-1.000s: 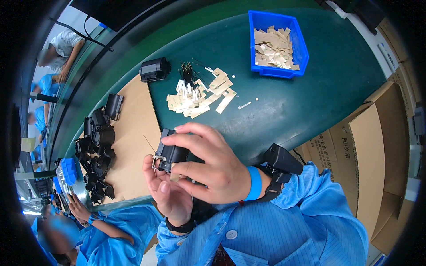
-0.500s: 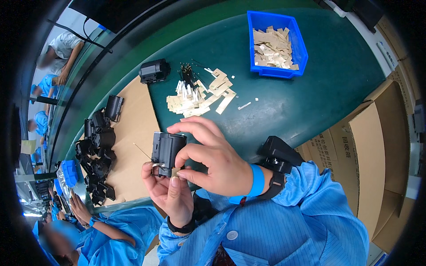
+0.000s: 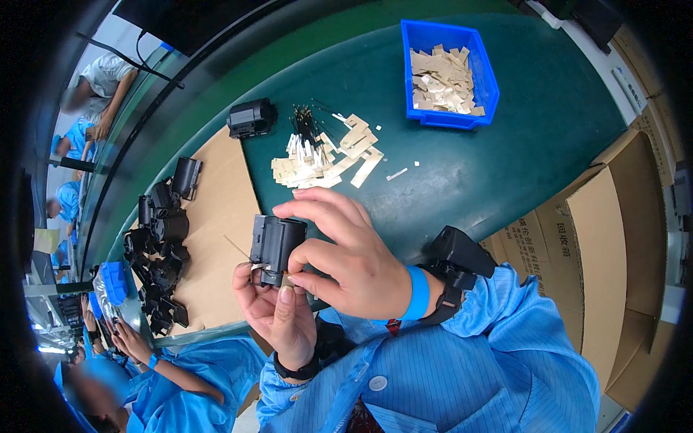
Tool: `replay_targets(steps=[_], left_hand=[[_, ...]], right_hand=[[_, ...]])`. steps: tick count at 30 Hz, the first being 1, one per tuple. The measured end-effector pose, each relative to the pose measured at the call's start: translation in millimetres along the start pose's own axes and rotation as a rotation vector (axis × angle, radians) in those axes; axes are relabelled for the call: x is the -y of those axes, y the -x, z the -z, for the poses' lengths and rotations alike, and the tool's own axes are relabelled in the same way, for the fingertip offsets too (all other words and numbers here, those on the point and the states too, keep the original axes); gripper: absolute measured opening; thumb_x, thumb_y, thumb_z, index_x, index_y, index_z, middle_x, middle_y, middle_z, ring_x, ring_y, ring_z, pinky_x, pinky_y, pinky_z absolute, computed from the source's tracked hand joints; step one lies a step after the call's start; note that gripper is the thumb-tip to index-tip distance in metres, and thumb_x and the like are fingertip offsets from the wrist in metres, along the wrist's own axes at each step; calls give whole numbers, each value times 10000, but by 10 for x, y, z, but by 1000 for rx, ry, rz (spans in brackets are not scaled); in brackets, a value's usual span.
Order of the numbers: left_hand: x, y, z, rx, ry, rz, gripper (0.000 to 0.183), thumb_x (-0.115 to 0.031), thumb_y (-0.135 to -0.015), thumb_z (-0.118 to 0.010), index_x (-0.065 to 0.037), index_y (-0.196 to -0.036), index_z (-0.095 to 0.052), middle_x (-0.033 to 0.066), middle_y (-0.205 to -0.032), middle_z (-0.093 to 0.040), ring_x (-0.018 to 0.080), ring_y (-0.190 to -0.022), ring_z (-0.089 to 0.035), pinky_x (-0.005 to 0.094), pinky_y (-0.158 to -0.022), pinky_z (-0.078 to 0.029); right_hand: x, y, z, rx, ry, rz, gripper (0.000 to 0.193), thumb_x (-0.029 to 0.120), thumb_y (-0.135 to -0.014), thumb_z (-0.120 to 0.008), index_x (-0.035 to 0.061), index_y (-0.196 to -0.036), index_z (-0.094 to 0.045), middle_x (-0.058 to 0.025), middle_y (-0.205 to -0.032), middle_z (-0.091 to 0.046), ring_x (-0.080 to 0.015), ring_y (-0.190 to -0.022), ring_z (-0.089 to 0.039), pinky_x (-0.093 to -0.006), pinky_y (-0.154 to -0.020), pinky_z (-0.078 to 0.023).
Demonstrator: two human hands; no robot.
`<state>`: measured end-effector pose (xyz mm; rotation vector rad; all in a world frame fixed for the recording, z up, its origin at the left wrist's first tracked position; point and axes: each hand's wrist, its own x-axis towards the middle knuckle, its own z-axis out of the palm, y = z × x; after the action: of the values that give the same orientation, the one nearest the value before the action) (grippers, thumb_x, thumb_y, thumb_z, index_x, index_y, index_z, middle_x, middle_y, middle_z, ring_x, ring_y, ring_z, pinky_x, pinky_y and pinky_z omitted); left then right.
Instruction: Assembling internal components, including pins and connectors, into a black plastic housing on an assembly line.
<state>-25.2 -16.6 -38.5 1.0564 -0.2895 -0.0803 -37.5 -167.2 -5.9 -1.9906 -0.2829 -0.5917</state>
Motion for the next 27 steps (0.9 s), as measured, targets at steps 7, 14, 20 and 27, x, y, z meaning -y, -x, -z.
replay_targets(steps=[7,14,20,27], left_hand=[[-68,-57,-98,13,150,62,589,7,-773,-592,-35,-1281,-295,101,-1135,-465,217,-1036,-521,363,-830,-504],[-172,-17,-104,4,152,96,594,-16,-770,-592,-34,-1286,-299,99,-1143,-466,229,-1038,-531,364,-803,-519],[-225,-33,-174,-18,188,163,569,12,-758,-609,-23,-1245,-316,60,-1040,-460,230,-993,-544,432,-774,-527],[-188,-80,-221,48,253,172,611,-10,-749,-594,-46,-1277,-291,114,-1169,-463,248,-1060,-519,394,-818,-517]], right_hand=[[-14,-135,413,-126,100,21,107,73,-714,-655,59,-755,-557,-142,-1148,-502,-323,-1091,-463,-404,-932,-351],[-339,-453,1327,-561,591,-75,43,32,-730,-625,2,-756,-608,-116,-729,-612,-253,-685,-590,-315,-645,-457],[-744,-312,1552,-558,948,-48,62,86,-752,-608,40,-778,-642,-99,-746,-631,-284,-692,-591,-355,-671,-450],[-78,-132,546,-42,205,123,284,161,-604,-744,61,-817,-585,-67,-836,-568,-249,-793,-524,-341,-705,-404]])
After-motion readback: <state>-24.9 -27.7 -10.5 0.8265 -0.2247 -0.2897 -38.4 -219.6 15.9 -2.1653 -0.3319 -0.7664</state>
